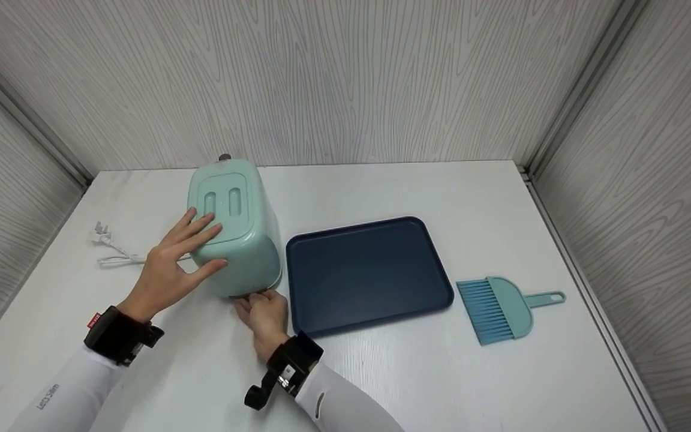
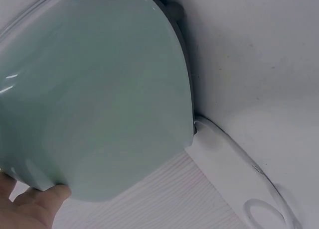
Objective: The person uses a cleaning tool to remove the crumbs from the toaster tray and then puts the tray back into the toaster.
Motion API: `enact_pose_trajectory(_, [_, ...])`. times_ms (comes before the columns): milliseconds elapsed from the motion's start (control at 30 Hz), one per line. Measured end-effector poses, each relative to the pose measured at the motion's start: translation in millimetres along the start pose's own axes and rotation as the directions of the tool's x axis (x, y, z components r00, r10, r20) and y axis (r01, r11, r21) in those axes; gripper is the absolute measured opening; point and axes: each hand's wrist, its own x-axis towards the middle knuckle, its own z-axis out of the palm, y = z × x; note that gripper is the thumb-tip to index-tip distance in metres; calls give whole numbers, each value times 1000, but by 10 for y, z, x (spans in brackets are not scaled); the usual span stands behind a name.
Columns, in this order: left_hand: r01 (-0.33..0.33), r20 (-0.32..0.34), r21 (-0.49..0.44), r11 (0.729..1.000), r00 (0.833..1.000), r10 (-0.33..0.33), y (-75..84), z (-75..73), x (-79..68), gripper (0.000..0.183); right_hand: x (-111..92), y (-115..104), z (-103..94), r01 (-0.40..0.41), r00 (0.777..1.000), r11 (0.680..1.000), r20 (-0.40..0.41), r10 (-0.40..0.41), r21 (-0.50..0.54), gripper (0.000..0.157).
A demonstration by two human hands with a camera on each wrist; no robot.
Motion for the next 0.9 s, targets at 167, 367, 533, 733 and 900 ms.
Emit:
enact_pose_trajectory(167, [1, 4, 0, 1000, 1000, -1, 4, 2, 6, 60, -16, 2, -6, 6, 1000, 1000, -10, -6, 2, 30])
enact_pose_trajectory(367, [1, 8, -2, 1000, 1000, -1, 10, -2, 0, 60, -36, -13, -16, -18, 1000, 1000, -2, 18, -17, 31])
enact_pose_trajectory(533, [1, 11, -7, 1000, 1000, -1, 8, -2, 3, 60, -39, -15, -11, -1, 1000, 998, -3, 1, -59, 28])
enact_pose_trajectory(733, [5, 16, -11, 1000, 1000, -5, 16, -12, -5, 61, -50, -10, 1, 7, 1000, 994, 1, -7, -105, 25])
enact_pose_trajectory(900, [10, 15, -6, 1000, 1000, -10, 18, -17, -1, 61, -45, -15, 25, 4, 1000, 991, -17, -7, -132, 24])
